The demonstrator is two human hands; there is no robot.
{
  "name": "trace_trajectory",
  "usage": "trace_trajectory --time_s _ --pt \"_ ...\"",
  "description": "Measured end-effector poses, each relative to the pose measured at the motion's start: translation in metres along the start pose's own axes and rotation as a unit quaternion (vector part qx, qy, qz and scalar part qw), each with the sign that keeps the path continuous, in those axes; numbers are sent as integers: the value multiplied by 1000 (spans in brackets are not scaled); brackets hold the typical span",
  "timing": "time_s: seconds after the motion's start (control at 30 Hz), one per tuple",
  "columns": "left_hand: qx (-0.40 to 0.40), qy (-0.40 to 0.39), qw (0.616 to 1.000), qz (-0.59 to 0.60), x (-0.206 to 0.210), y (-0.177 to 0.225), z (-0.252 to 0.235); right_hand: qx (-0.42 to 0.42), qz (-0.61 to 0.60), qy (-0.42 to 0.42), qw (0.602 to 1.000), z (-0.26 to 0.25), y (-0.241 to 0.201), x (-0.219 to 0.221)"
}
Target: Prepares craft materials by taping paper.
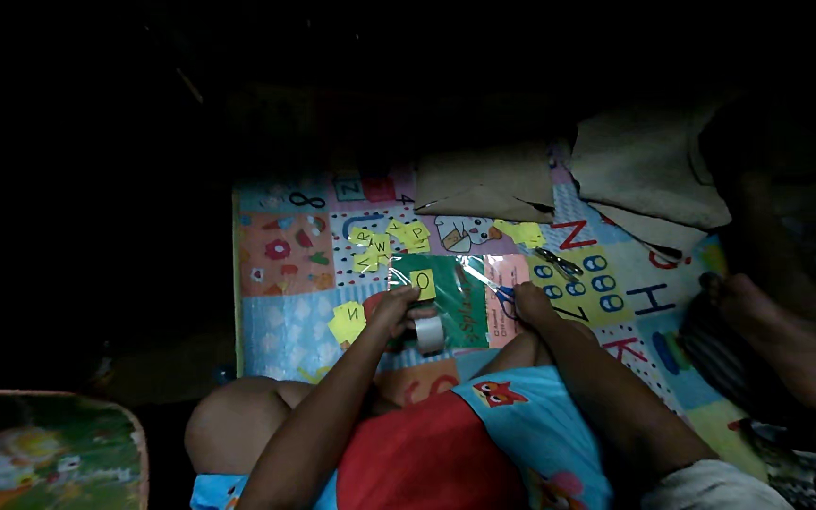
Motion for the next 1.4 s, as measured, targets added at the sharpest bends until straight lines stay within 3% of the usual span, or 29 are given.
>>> trace_trajectory --time_s 0.17,0.37,0.6,1.0,1.4 --pt "-33 -27 999 -15 -2 -1 3 -14 -34 -9 999 2 0 -15" --pt "-32 -29 999 -25 -4 -1 7 -170 -112 -71 977 22 -5 -28" --pt "-44 -42 997 -46 2 -4 5 -238 -141 -86 957 50 -34 -19" --pt "-26 -66 996 -54 0 -6 0 -220 -106 -64 968 41 -24 -23" --pt "-30 -78 993 -80 7 -7 5 -278 -75 -60 956 32 -60 -17"
Point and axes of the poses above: each hand's wrist, its own z-axis away from the middle knuckle, its own x-axis out of the palm, y = z × x, the point moved 6 cm from there along -z, towards the middle knuckle, and after that the axes turned 3 degrees about -x, right-handed, at the moved point
